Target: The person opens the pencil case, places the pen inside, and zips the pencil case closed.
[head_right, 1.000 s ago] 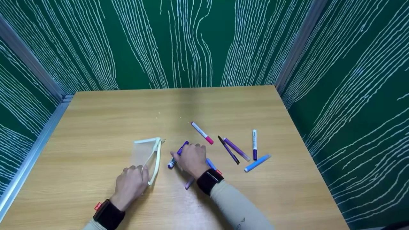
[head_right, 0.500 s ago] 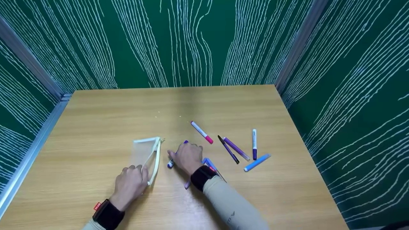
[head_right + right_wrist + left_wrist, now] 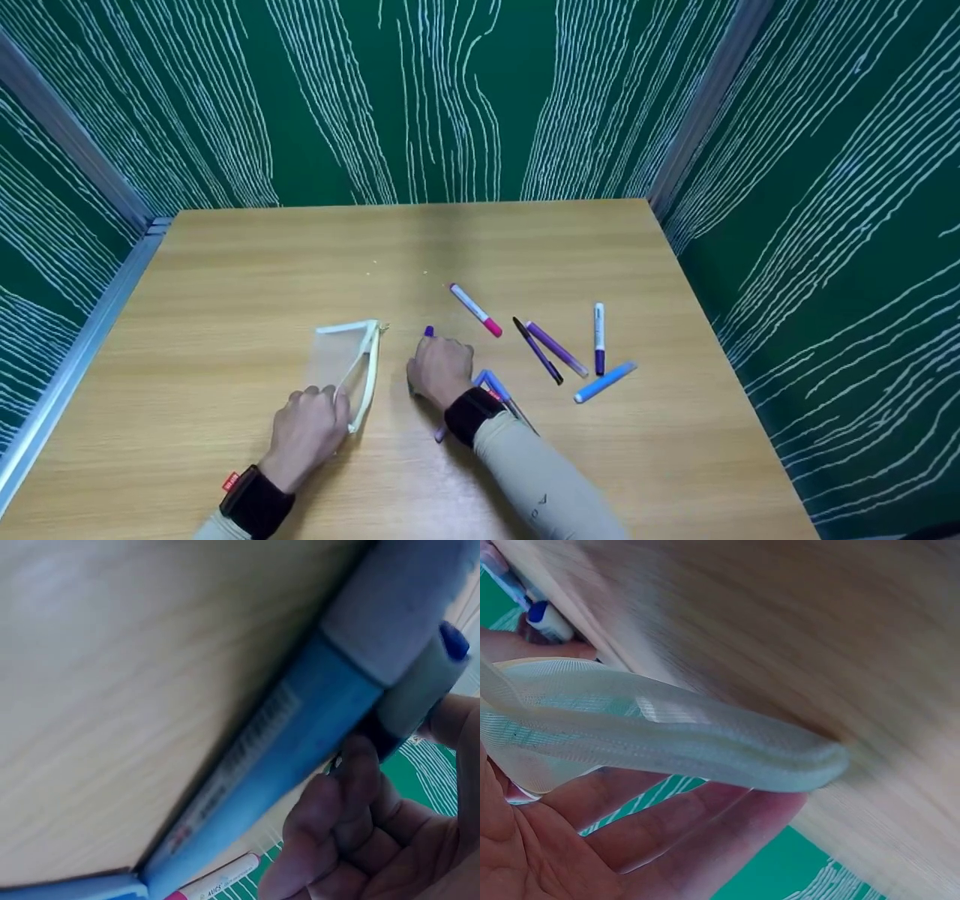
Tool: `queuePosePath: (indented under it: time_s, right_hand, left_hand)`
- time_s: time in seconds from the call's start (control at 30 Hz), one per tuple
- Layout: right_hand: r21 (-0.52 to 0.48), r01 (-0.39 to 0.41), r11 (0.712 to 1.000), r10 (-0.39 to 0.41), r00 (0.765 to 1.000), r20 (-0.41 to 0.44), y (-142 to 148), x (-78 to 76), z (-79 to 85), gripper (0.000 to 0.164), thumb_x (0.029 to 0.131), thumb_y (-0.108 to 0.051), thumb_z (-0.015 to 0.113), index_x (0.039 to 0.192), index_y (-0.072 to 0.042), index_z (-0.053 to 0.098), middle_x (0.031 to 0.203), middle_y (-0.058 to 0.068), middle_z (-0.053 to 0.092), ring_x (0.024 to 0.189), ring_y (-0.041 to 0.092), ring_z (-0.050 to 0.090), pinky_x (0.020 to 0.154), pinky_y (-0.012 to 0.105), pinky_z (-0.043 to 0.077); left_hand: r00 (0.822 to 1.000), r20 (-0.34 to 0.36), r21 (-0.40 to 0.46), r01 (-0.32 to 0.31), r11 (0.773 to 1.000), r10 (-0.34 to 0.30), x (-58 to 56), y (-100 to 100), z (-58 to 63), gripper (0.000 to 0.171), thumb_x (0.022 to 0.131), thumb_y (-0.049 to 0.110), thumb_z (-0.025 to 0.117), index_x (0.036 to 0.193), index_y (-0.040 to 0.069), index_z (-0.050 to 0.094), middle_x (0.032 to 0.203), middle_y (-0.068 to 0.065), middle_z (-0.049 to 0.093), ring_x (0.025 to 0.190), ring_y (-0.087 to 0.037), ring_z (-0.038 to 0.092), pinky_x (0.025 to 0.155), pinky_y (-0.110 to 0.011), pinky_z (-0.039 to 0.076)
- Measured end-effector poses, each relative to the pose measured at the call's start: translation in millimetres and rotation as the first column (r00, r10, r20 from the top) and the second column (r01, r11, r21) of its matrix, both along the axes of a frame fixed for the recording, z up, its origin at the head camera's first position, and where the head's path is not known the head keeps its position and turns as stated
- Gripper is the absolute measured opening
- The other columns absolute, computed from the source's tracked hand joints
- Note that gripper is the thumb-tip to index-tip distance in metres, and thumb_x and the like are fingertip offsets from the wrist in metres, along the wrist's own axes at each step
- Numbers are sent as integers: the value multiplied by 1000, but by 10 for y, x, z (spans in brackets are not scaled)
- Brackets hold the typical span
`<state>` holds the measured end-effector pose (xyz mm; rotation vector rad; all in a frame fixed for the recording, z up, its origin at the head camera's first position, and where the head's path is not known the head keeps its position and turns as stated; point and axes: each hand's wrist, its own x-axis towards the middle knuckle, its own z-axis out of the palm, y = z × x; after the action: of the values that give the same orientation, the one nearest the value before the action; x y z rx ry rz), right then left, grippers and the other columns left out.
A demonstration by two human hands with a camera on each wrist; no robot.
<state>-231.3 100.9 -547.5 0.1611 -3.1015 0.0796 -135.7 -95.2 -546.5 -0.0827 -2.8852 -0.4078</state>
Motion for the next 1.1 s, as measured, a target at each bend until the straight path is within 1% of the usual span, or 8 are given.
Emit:
queuePosePath:
  time_s: [0.1, 0.2, 0.47, 0.57, 0.63, 0.8, 0.97, 1.1]
  right_hand:
    - [21, -11, 1000, 11, 1000, -3, 7, 8, 12, 40, 84, -42, 57, 56, -16, 44, 53, 3, 48, 49, 22, 51, 43, 38, 42]
    - [17, -24, 1000, 25, 999, -20, 12, 22, 39, 40, 85, -39, 57, 55, -16, 44, 52, 3, 47, 48, 23, 49, 44, 39, 42]
    - [-130, -44, 991, 38, 998, -47, -1, 101, 153, 38, 85, -37, 59, 55, -16, 46, 54, 2, 48, 50, 22, 51, 47, 39, 42]
    - [-175, -42, 984, 35, 998, -45, -13, 135, 191, 40, 85, -39, 60, 55, -17, 47, 54, 1, 49, 49, 20, 50, 46, 38, 42]
    - [-207, -49, 977, 40, 998, -49, -27, 156, 207, 40, 85, -41, 61, 55, -18, 48, 53, 0, 49, 48, 20, 50, 45, 37, 41]
    - [-307, -84, 948, 70, 996, -55, -83, 205, 227, 40, 86, -41, 60, 54, -20, 48, 49, -3, 48, 44, 16, 47, 41, 34, 37]
    - [-429, -78, 900, 88, 996, 4, -146, 264, 238, 42, 86, -40, 62, 51, -20, 49, 44, -6, 45, 38, 12, 43, 39, 31, 35]
    - [-494, -47, 868, 98, 992, 80, -196, 302, 248, 43, 85, -40, 64, 50, -19, 50, 43, -8, 43, 38, 10, 40, 40, 30, 33]
  left_hand:
    - [1000, 27, 7, 2, 1000, -3, -11, -4, 2, 41, 97, 32, 43, 65, 7, 51, 63, -12, 48, 59, -28, 48, 44, -38, 46]
    - [1000, 28, 15, 6, 1000, -6, -24, -4, -3, 41, 97, 33, 43, 67, 6, 53, 62, -12, 47, 58, -27, 48, 44, -38, 45]
    - [1000, -4, 21, 11, 1000, -11, -27, 8, -10, 41, 97, 32, 46, 66, 6, 54, 60, -10, 45, 55, -26, 46, 42, -35, 43]
    - [1000, -27, 23, 7, 1000, -7, -30, 16, -19, 41, 96, 31, 47, 65, 5, 53, 60, -11, 46, 55, -27, 47, 42, -36, 43]
    - [998, -59, 14, 7, 1000, -6, -30, 19, -24, 42, 96, 31, 46, 63, 5, 52, 60, -12, 47, 55, -27, 48, 41, -37, 43]
    - [991, -131, -7, 4, 1000, -5, -30, 15, -31, 42, 94, 29, 46, 61, 4, 52, 59, -14, 49, 53, -28, 48, 39, -38, 43]
    - [997, -83, 3, -6, 1000, 6, -29, 4, -20, 41, 96, 30, 45, 64, 4, 53, 59, -13, 48, 53, -27, 47, 41, -37, 41]
    - [999, -37, 14, -14, 1000, 14, -31, -4, -9, 42, 97, 31, 43, 66, 4, 53, 60, -12, 48, 54, -27, 47, 41, -37, 42]
